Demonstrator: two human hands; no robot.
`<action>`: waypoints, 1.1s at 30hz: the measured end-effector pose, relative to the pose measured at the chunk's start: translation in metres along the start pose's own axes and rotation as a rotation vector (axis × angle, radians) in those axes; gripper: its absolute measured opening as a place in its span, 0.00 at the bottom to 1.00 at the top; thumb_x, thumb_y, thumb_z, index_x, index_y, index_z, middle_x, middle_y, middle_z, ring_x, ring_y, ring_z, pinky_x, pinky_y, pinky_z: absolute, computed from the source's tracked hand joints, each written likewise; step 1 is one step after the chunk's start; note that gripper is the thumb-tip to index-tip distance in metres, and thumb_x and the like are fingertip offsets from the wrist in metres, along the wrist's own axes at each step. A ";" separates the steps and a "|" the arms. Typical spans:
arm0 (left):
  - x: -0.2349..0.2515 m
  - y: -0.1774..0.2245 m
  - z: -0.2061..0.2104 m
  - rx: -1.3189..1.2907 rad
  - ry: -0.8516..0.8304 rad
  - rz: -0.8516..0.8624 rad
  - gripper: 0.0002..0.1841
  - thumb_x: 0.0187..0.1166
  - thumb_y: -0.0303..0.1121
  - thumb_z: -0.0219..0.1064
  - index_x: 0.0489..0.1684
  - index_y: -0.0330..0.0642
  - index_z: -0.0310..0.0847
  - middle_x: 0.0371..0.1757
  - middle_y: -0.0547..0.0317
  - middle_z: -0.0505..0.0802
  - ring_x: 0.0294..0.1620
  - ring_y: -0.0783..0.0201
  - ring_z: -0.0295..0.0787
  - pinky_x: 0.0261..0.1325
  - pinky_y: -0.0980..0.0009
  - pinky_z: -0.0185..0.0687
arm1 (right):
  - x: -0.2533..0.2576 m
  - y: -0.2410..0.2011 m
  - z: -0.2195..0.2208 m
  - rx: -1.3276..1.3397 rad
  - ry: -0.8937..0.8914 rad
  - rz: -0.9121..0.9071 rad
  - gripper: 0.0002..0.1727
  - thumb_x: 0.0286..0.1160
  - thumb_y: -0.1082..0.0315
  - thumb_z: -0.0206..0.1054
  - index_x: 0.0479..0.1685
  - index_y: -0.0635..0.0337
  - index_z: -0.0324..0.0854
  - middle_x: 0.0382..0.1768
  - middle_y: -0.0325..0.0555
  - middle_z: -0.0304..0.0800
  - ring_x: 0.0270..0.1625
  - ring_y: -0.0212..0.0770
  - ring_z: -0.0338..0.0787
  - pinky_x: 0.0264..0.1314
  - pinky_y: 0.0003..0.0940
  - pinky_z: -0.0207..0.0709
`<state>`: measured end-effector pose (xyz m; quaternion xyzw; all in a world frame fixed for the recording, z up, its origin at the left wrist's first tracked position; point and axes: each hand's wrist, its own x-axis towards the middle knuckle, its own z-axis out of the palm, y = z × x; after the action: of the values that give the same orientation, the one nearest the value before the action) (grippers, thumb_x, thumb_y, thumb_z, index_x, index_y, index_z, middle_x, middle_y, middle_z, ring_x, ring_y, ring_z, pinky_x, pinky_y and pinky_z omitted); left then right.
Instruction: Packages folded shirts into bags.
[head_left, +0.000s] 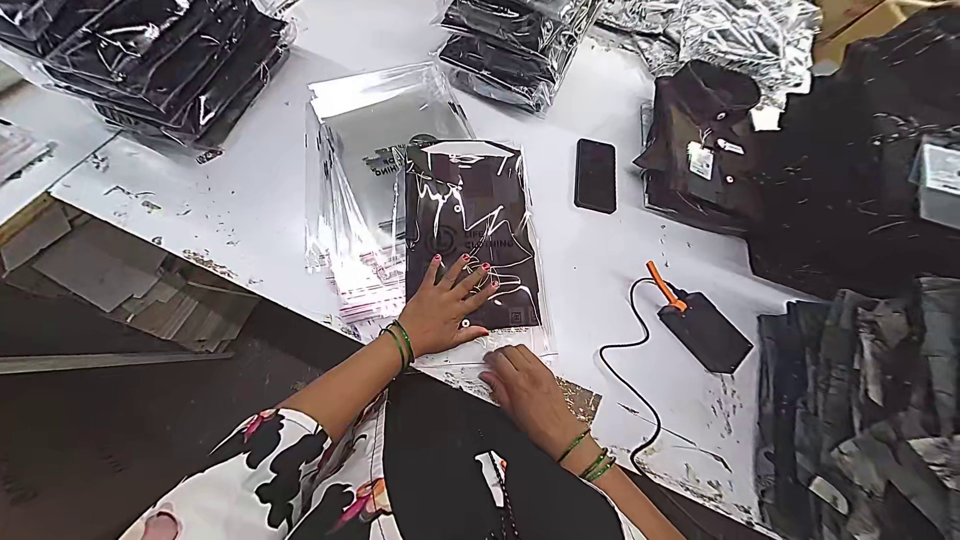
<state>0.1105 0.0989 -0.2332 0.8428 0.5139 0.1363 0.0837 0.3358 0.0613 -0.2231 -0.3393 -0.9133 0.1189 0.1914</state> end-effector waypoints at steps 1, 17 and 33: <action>0.000 0.000 0.000 -0.003 -0.003 0.001 0.38 0.82 0.66 0.51 0.89 0.57 0.66 0.90 0.49 0.70 0.92 0.34 0.54 0.81 0.21 0.43 | 0.002 -0.001 0.001 0.014 -0.012 0.028 0.14 0.77 0.60 0.64 0.39 0.60 0.91 0.35 0.49 0.92 0.40 0.52 0.93 0.42 0.42 0.87; 0.001 -0.001 -0.006 -0.059 -0.060 0.009 0.39 0.82 0.68 0.49 0.91 0.60 0.62 0.93 0.51 0.65 0.94 0.35 0.49 0.83 0.21 0.37 | -0.089 -0.034 -0.120 -0.199 -0.927 0.885 0.19 0.81 0.66 0.64 0.62 0.71 0.83 0.52 0.76 0.89 0.57 0.77 0.88 0.56 0.73 0.77; -0.143 -0.031 0.003 0.132 0.135 0.218 0.35 0.90 0.56 0.38 0.76 0.41 0.80 0.78 0.53 0.85 0.81 0.55 0.79 0.80 0.51 0.72 | -0.020 0.069 -0.044 -0.004 -0.092 0.035 0.23 0.60 0.89 0.64 0.53 0.63 0.93 0.60 0.54 0.93 0.65 0.54 0.92 0.71 0.49 0.82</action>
<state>0.0236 -0.0145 -0.2656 0.8863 0.4315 0.1668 -0.0222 0.4084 0.1025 -0.2125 -0.3499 -0.9152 0.1361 0.1466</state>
